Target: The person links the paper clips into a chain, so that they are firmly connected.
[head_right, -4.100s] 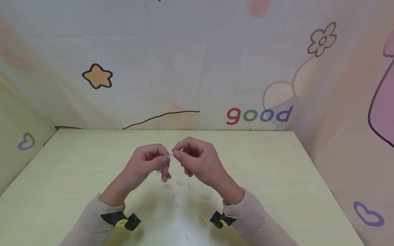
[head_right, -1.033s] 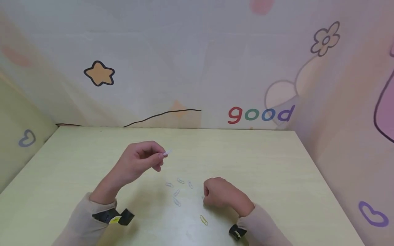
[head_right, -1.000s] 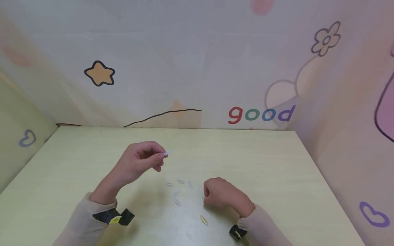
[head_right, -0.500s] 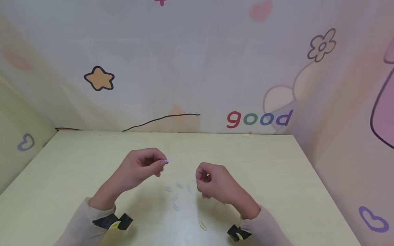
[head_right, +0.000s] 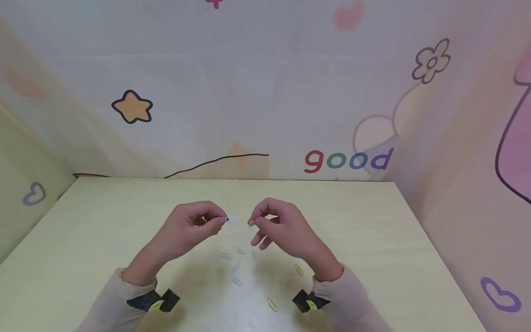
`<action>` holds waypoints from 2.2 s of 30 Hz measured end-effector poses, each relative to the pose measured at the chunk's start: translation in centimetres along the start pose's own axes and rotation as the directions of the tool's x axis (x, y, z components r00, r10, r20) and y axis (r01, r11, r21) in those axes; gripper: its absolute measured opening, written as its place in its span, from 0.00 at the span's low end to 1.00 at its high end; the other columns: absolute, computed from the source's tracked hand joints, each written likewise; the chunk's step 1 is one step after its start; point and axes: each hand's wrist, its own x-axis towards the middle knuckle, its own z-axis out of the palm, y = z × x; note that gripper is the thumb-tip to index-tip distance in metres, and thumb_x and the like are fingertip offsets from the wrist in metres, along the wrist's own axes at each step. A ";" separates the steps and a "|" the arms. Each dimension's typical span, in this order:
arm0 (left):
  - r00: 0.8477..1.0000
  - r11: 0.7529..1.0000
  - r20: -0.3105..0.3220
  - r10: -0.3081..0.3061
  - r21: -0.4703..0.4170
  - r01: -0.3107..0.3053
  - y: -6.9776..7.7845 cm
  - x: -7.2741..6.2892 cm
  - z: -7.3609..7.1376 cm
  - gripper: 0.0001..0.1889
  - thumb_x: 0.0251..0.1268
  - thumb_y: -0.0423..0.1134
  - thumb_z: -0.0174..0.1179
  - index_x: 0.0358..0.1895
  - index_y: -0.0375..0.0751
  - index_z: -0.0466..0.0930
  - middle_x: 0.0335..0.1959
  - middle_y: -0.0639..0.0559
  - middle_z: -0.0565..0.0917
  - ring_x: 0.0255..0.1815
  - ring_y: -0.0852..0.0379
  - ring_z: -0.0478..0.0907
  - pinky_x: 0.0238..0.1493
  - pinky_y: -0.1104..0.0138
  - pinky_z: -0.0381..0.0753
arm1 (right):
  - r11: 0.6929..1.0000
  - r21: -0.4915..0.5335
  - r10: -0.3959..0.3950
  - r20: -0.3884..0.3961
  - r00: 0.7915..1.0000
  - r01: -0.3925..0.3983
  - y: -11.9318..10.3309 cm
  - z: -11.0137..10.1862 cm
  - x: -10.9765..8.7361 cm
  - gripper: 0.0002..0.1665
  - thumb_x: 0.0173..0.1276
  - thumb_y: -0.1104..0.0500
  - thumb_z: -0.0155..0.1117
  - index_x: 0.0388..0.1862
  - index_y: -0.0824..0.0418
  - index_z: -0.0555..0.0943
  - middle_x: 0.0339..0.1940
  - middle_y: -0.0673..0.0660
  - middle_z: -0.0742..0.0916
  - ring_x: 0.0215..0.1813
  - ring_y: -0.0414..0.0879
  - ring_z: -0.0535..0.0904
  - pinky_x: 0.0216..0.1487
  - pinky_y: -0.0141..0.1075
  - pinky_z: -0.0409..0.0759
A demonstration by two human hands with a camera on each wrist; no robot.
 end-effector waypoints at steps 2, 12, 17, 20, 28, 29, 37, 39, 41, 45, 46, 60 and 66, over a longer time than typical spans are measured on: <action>1.000 1.000 -0.015 0.012 0.017 -0.012 -0.1 0.0 0.1 0.04 0.70 0.34 0.64 0.38 0.48 0.87 0.33 0.58 0.83 0.33 0.56 0.78 0.36 0.61 0.81 | 1.000 0.013 -0.019 -0.038 0.999 0.020 -0.3 0.4 0.2 0.05 0.74 0.67 0.61 0.44 0.69 0.79 0.39 0.64 0.84 0.30 0.56 0.87 0.33 0.46 0.86; 0.997 0.998 -0.042 0.057 -0.028 -0.058 0.0 -0.2 0.7 0.08 0.71 0.30 0.59 0.35 0.48 0.83 0.27 0.55 0.78 0.27 0.55 0.76 0.29 0.64 0.77 | 0.924 -0.167 -0.374 -0.208 0.904 0.344 -0.8 2.2 -0.2 0.14 0.68 0.77 0.63 0.50 0.70 0.86 0.37 0.55 0.84 0.34 0.48 0.87 0.34 0.39 0.86; 0.998 0.991 -0.026 0.052 -0.120 -0.055 0.1 -0.1 1.4 0.09 0.70 0.29 0.55 0.32 0.42 0.81 0.27 0.52 0.77 0.26 0.52 0.77 0.32 0.61 0.84 | 0.805 -0.316 -0.565 -0.153 0.811 0.502 -1.0 2.5 -0.4 0.18 0.65 0.81 0.61 0.51 0.70 0.85 0.38 0.56 0.84 0.34 0.44 0.85 0.35 0.34 0.85; 0.998 0.990 -0.032 0.055 -0.131 -0.059 0.1 0.0 1.6 0.09 0.70 0.29 0.55 0.31 0.43 0.80 0.26 0.52 0.77 0.26 0.52 0.77 0.30 0.61 0.83 | 0.759 -0.356 -0.614 -0.115 0.781 0.545 -1.3 2.7 -0.4 0.20 0.64 0.82 0.60 0.52 0.69 0.83 0.37 0.57 0.84 0.33 0.43 0.84 0.36 0.33 0.85; 0.999 0.985 -0.024 0.047 -0.164 -0.050 0.2 0.0 1.8 0.09 0.70 0.28 0.54 0.32 0.42 0.80 0.28 0.50 0.77 0.29 0.51 0.77 0.34 0.58 0.85 | 0.678 -0.495 -0.658 -0.079 0.749 0.543 -1.2 2.9 -0.4 0.22 0.61 0.81 0.63 0.52 0.64 0.83 0.36 0.52 0.83 0.35 0.40 0.80 0.39 0.29 0.82; 0.999 0.984 -0.023 0.044 -0.173 -0.047 0.2 0.0 1.8 0.09 0.71 0.28 0.54 0.32 0.41 0.80 0.29 0.50 0.77 0.30 0.51 0.77 0.35 0.57 0.86 | 0.665 -0.510 -0.667 -0.074 0.742 0.546 -1.2 2.9 -0.3 0.23 0.60 0.81 0.63 0.51 0.64 0.83 0.35 0.52 0.83 0.34 0.40 0.80 0.39 0.28 0.82; 0.999 0.978 -0.032 0.028 -0.208 -0.034 0.3 0.0 1.6 0.09 0.71 0.29 0.51 0.33 0.39 0.81 0.32 0.48 0.78 0.29 0.48 0.78 0.35 0.56 0.86 | 0.638 -0.548 -0.683 -0.080 0.726 0.540 -1.0 3.3 -0.2 0.24 0.58 0.82 0.63 0.51 0.64 0.84 0.34 0.52 0.83 0.31 0.40 0.78 0.35 0.26 0.78; 0.999 0.976 -0.036 0.032 -0.215 -0.039 0.3 -0.1 1.5 0.09 0.72 0.29 0.52 0.33 0.39 0.81 0.31 0.47 0.78 0.27 0.47 0.79 0.35 0.56 0.86 | 0.650 -0.542 -0.671 -0.081 0.737 0.533 -0.9 3.3 -0.2 0.25 0.58 0.82 0.62 0.51 0.64 0.83 0.34 0.52 0.82 0.31 0.40 0.78 0.35 0.27 0.79; 0.999 0.974 -0.036 0.038 -0.224 -0.045 0.3 -0.1 1.5 0.09 0.72 0.30 0.52 0.33 0.39 0.81 0.31 0.47 0.78 0.26 0.47 0.79 0.35 0.56 0.86 | 0.662 -0.538 -0.655 -0.075 0.752 0.522 -1.0 3.3 -0.2 0.25 0.58 0.82 0.61 0.53 0.64 0.82 0.33 0.52 0.81 0.32 0.40 0.78 0.35 0.28 0.80; 0.998 0.970 -0.029 0.050 -0.235 -0.056 0.3 -0.1 1.6 0.08 0.72 0.31 0.53 0.33 0.38 0.81 0.31 0.47 0.78 0.26 0.48 0.79 0.35 0.55 0.86 | 0.681 -0.546 -0.611 -0.056 0.790 0.488 -1.0 3.2 -0.3 0.27 0.59 0.80 0.61 0.58 0.65 0.79 0.32 0.50 0.79 0.31 0.39 0.76 0.34 0.29 0.80; 0.998 0.970 -0.031 0.054 -0.234 -0.060 0.3 0.0 1.6 0.08 0.72 0.31 0.54 0.33 0.38 0.81 0.31 0.47 0.78 0.26 0.47 0.78 0.35 0.55 0.86 | 0.682 -0.552 -0.601 -0.050 0.798 0.479 -1.0 3.2 -0.3 0.28 0.59 0.80 0.61 0.58 0.65 0.78 0.32 0.50 0.78 0.31 0.39 0.75 0.33 0.29 0.79; 0.992 0.944 0.106 0.062 -0.329 -0.023 -0.3 0.0 0.6 0.08 0.74 0.30 0.55 0.38 0.29 0.82 0.31 0.44 0.80 0.27 0.49 0.81 0.39 0.56 0.86 | 0.786 -0.443 -0.544 -0.161 0.824 0.432 -2.1 1.6 -1.0 0.27 0.60 0.79 0.60 0.57 0.62 0.78 0.31 0.47 0.79 0.28 0.39 0.75 0.31 0.32 0.80; 0.972 0.897 0.232 0.043 -0.437 0.064 -1.3 0.1 1.0 0.11 0.78 0.34 0.52 0.45 0.28 0.82 0.33 0.39 0.84 0.33 0.42 0.85 0.42 0.53 0.85 | 0.805 -0.388 -0.537 -0.159 0.828 0.448 -2.4 1.4 -1.3 0.28 0.61 0.80 0.60 0.59 0.63 0.77 0.32 0.48 0.79 0.28 0.41 0.76 0.30 0.33 0.80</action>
